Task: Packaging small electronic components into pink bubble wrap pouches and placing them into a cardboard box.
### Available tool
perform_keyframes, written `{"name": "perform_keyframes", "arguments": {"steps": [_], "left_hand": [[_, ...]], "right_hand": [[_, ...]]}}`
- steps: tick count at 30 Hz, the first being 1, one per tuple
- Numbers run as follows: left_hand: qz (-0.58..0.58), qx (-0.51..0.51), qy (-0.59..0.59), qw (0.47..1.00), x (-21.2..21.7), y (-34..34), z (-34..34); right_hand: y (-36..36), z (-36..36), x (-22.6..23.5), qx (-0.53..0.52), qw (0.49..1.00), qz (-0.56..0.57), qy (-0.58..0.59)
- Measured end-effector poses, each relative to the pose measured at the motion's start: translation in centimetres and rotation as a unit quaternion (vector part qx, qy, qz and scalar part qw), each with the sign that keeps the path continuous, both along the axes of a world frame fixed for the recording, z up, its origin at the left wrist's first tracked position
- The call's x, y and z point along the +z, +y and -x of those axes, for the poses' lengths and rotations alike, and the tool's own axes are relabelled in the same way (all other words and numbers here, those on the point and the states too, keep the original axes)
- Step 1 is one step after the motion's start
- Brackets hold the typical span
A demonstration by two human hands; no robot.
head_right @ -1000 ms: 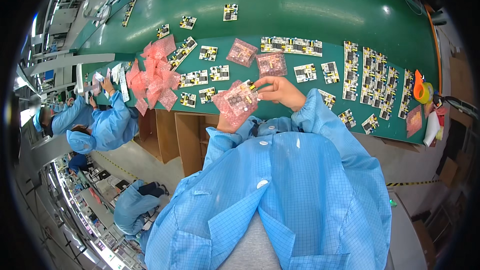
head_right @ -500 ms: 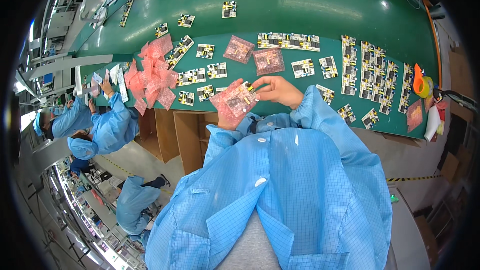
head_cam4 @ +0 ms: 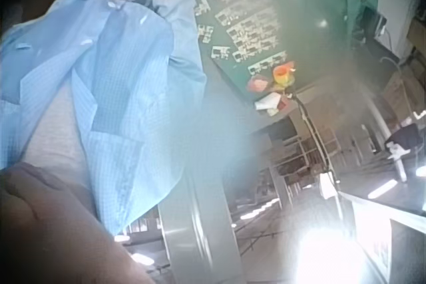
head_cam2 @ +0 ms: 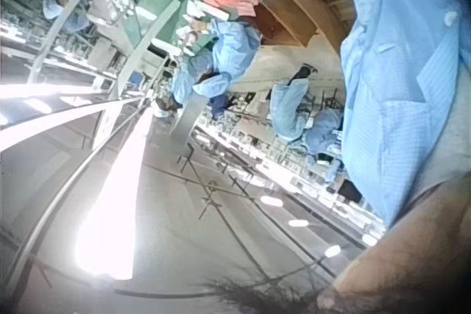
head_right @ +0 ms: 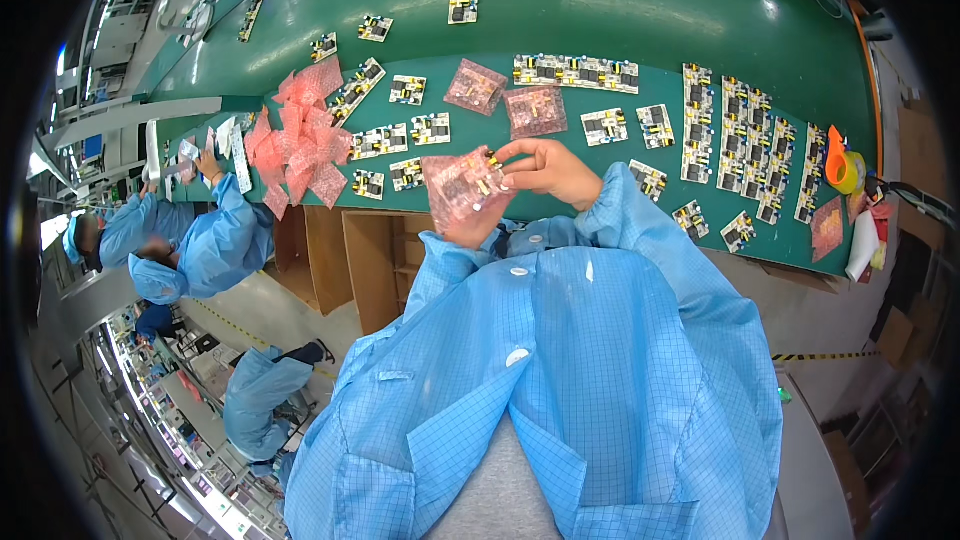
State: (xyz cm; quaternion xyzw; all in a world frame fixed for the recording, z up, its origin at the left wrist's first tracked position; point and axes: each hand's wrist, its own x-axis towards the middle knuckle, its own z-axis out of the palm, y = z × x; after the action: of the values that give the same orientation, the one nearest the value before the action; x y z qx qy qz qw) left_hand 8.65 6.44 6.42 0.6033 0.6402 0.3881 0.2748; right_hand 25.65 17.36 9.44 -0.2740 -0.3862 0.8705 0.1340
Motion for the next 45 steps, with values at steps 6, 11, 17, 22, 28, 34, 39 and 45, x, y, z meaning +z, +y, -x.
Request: {"name": "perform_keyframes", "arguments": {"steps": [6,11,17,22,28,34,39,45], "left_hand": [[0.153,0.078,-0.758,0.629,-1.2,0.3,-0.1],[0.053,0.067,-0.337,0.938,-3.6,-0.7,1.0],[0.036,0.069,-0.192,0.978,-2.8,0.1,1.0],[0.102,0.082,-0.697,0.705,-3.1,0.4,0.4],[0.115,0.106,-0.656,0.738,-2.7,1.4,-1.0],[0.063,0.082,-0.729,0.677,-0.1,2.2,-0.5],[0.079,0.167,-0.641,0.745,-0.7,2.0,-2.6],[0.055,0.096,-0.648,0.753,0.3,1.9,-1.4]], "right_hand": [[-1.0,1.0,0.3,-0.065,0.997,0.004,-0.041],[-1.6,1.5,0.8,-0.042,0.998,0.005,-0.045],[-1.5,1.6,0.5,-0.031,0.998,0.043,-0.015],[-2.0,1.9,0.3,-0.09,0.995,-0.021,0.027],[-1.5,2.1,0.7,-0.082,0.996,-0.002,-0.039],[-1.4,2.6,0.2,-0.117,0.992,0.03,-0.045],[-1.6,2.7,-0.6,-0.197,0.979,0.055,-0.01],[-1.4,2.7,-0.1,-0.255,0.965,0.05,-0.035]]}}
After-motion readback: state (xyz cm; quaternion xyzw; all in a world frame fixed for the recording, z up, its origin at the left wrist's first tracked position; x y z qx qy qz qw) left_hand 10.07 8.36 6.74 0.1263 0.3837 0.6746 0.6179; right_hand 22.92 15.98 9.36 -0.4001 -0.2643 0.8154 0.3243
